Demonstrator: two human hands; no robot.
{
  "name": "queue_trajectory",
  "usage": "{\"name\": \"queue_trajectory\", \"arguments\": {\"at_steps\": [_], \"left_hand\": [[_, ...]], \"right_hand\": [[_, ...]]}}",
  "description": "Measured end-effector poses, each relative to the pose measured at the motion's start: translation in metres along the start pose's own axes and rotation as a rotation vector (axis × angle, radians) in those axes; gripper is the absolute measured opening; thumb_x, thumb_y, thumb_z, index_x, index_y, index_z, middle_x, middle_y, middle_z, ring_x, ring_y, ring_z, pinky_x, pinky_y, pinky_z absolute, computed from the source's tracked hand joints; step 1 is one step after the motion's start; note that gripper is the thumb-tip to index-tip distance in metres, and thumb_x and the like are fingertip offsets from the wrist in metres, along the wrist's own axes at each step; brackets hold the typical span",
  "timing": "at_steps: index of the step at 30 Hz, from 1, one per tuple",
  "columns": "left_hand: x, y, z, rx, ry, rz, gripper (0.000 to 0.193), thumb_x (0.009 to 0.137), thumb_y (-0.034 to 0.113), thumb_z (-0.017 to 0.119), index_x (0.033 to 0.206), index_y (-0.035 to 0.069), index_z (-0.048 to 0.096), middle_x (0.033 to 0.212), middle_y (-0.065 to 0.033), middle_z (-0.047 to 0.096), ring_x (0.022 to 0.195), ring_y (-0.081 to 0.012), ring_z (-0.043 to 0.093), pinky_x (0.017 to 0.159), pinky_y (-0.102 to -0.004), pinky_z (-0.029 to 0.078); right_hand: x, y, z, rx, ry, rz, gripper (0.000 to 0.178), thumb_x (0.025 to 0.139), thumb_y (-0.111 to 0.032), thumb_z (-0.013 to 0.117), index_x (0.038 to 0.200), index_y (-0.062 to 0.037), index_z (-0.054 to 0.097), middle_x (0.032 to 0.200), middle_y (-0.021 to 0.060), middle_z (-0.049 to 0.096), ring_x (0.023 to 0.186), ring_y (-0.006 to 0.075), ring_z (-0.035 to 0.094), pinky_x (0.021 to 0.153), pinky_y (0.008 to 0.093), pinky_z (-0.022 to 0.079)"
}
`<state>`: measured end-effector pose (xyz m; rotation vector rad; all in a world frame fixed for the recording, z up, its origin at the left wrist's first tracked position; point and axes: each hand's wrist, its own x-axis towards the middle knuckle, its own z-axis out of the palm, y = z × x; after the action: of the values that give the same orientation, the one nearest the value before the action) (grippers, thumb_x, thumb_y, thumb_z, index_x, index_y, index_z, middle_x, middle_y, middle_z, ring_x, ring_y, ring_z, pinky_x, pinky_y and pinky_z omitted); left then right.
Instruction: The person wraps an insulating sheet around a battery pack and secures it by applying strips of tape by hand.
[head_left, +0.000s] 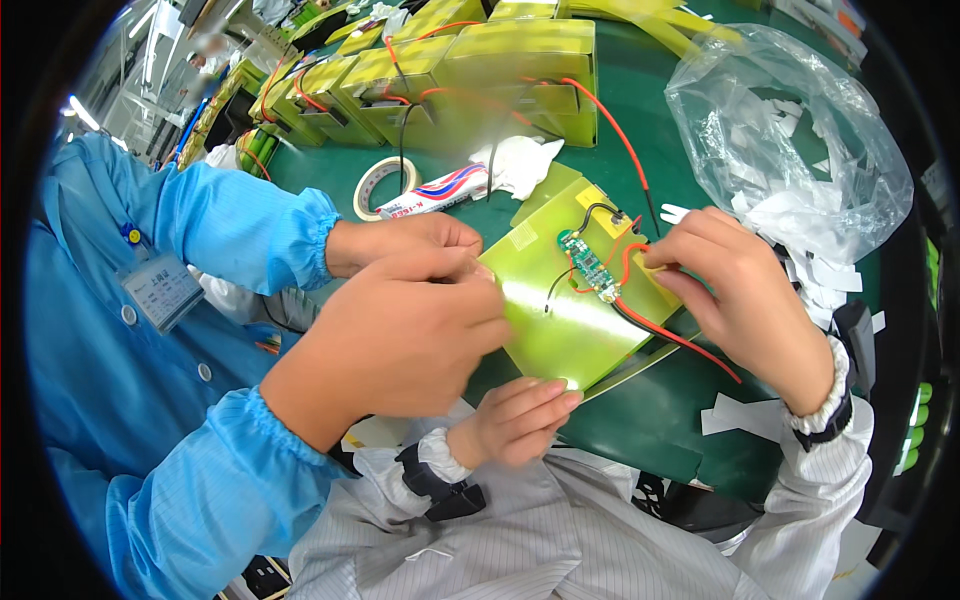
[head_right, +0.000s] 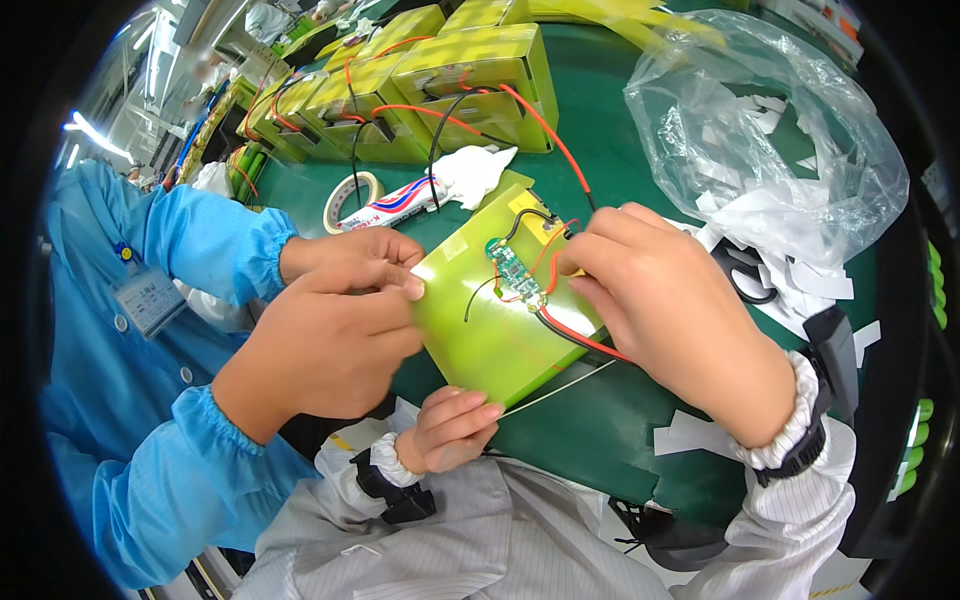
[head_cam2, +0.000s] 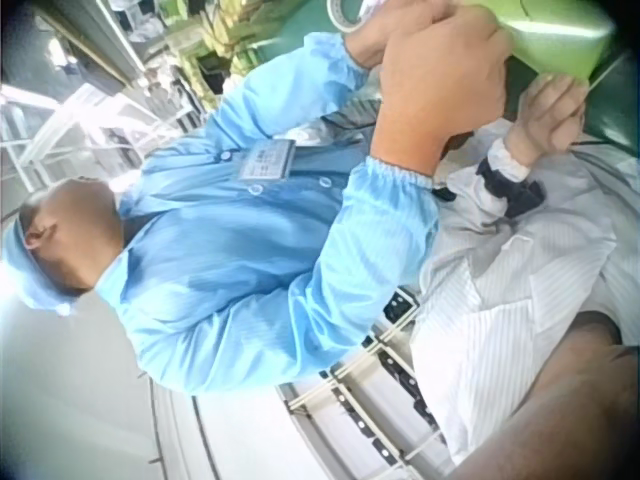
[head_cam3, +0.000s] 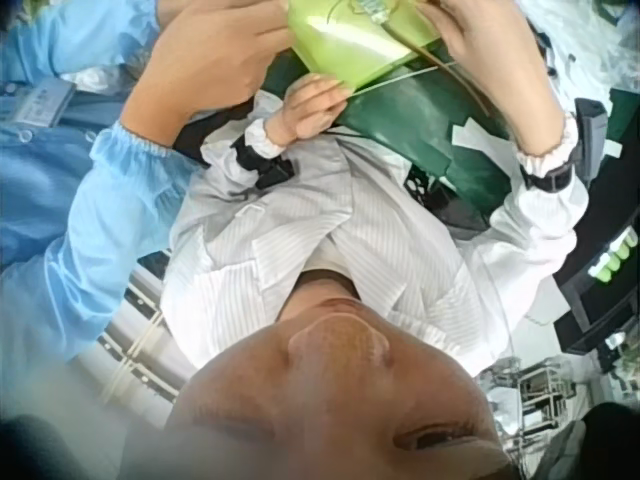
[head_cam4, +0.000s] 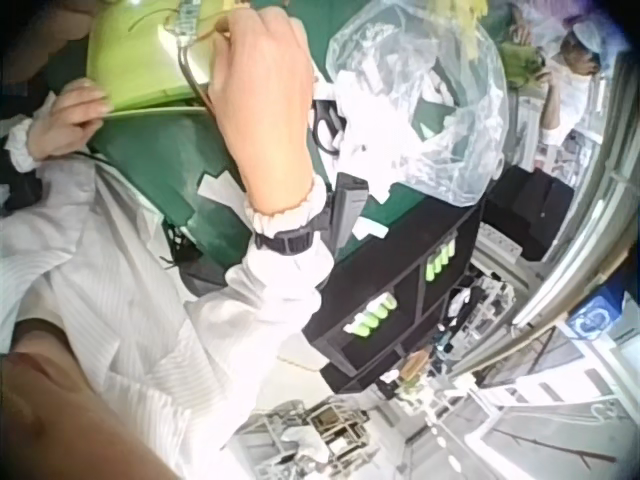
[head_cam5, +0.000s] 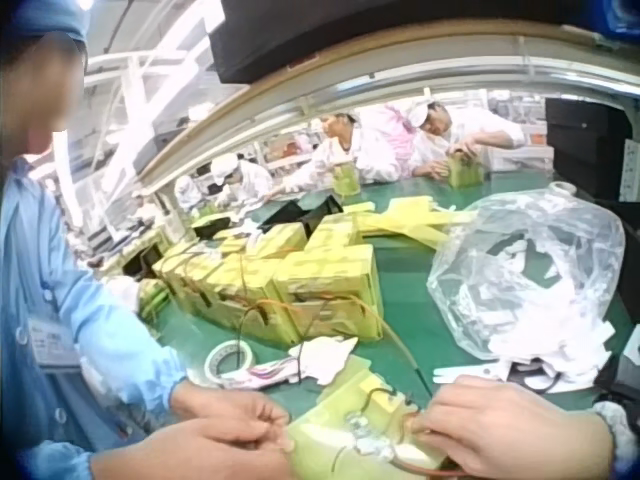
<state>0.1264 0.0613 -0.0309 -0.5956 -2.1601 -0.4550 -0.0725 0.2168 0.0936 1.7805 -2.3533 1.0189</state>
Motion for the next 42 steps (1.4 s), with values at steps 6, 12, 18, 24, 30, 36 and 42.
{"name": "queue_trajectory", "arguments": {"at_steps": [6, 12, 18, 24, 30, 36, 42], "left_hand": [[0.006, 0.000, 0.000, 0.005, 0.024, 0.013, 0.015, 0.067, -0.004, 0.070, 0.079, 0.002, 0.063, 0.104, -0.0078, 0.063, 0.104, -0.0244, 0.056, 0.090, -0.0352, 0.044], [0.008, -0.003, 0.000, -0.040, 0.019, 0.005, 0.022, 0.075, 0.002, 0.066, 0.071, 0.005, 0.045, 0.110, -0.0126, 0.061, 0.097, -0.0254, 0.059, 0.075, -0.0351, 0.051], [0.010, -0.035, -0.032, -0.171, 0.261, -0.451, 0.036, 0.077, 0.006, 0.065, 0.100, 0.001, 0.037, 0.120, -0.0302, 0.047, 0.112, -0.0424, 0.048, 0.097, -0.0485, 0.033], [0.020, -0.066, -0.021, -0.487, 0.206, -0.835, 0.039, 0.089, 0.007, 0.051, 0.118, 0.001, 0.027, 0.132, -0.0241, 0.035, 0.122, -0.0280, 0.037, 0.102, -0.0358, 0.025], [0.022, -0.066, -0.014, -0.628, 0.169, -0.863, 0.034, 0.093, 0.012, 0.047, 0.119, 0.004, 0.026, 0.126, -0.0197, 0.042, 0.114, -0.0217, 0.043, 0.098, -0.0340, 0.029], [0.024, -0.064, -0.011, -0.572, 0.196, -0.807, 0.034, 0.093, 0.011, 0.046, 0.119, 0.003, 0.027, 0.129, -0.0187, 0.039, 0.114, -0.0210, 0.042, 0.098, -0.0339, 0.029], [0.024, -0.058, -0.004, -0.585, 0.301, -0.838, 0.032, 0.091, 0.008, 0.047, 0.117, 0.003, 0.030, 0.127, -0.0173, 0.039, 0.116, -0.0217, 0.040, 0.100, -0.0335, 0.029]], "right_hand": [[0.020, 0.000, 0.034, -0.004, -0.017, -0.122, 0.009, 0.072, -0.004, 0.063, 0.081, -0.0034, 0.059, 0.079, 0.0097, 0.053, 0.078, 0.0285, 0.053, 0.067, 0.0364, 0.045], [0.032, -0.005, 0.043, -0.009, 0.044, -0.200, 0.011, 0.072, -0.003, 0.062, 0.083, -0.0026, 0.058, 0.083, 0.0114, 0.052, 0.082, 0.0290, 0.053, 0.069, 0.0357, 0.046], [-0.034, -0.045, -0.011, 0.199, -0.077, 0.232, 0.022, 0.075, -0.006, 0.066, 0.095, -0.0011, 0.059, 0.082, 0.0106, 0.059, 0.067, 0.0217, 0.058, 0.059, 0.0303, 0.046], [-0.098, -0.060, 0.054, 0.301, -0.082, 0.632, 0.036, 0.078, -0.015, 0.068, 0.107, 0.0001, 0.052, 0.097, 0.0149, 0.056, 0.080, 0.0259, 0.057, 0.068, 0.0323, 0.048], [-0.082, -0.024, 0.081, 0.357, 0.206, 0.584, 0.042, 0.077, -0.018, 0.070, 0.103, 0.0033, 0.046, 0.096, 0.0119, 0.048, 0.089, 0.0238, 0.051, 0.075, 0.0318, 0.047], [-0.087, -0.009, 0.090, 0.564, 0.315, 0.552, 0.038, 0.077, -0.011, 0.069, 0.102, 0.0016, 0.043, 0.098, 0.0091, 0.045, 0.089, 0.0183, 0.051, 0.077, 0.0286, 0.049], [-0.077, -0.003, 0.089, 0.926, 0.569, 0.587, 0.066, 0.079, -0.002, 0.062, 0.133, 0.0005, 0.025, 0.124, 0.0111, 0.038, 0.082, 0.0122, 0.052, 0.068, 0.0245, 0.049]]}}
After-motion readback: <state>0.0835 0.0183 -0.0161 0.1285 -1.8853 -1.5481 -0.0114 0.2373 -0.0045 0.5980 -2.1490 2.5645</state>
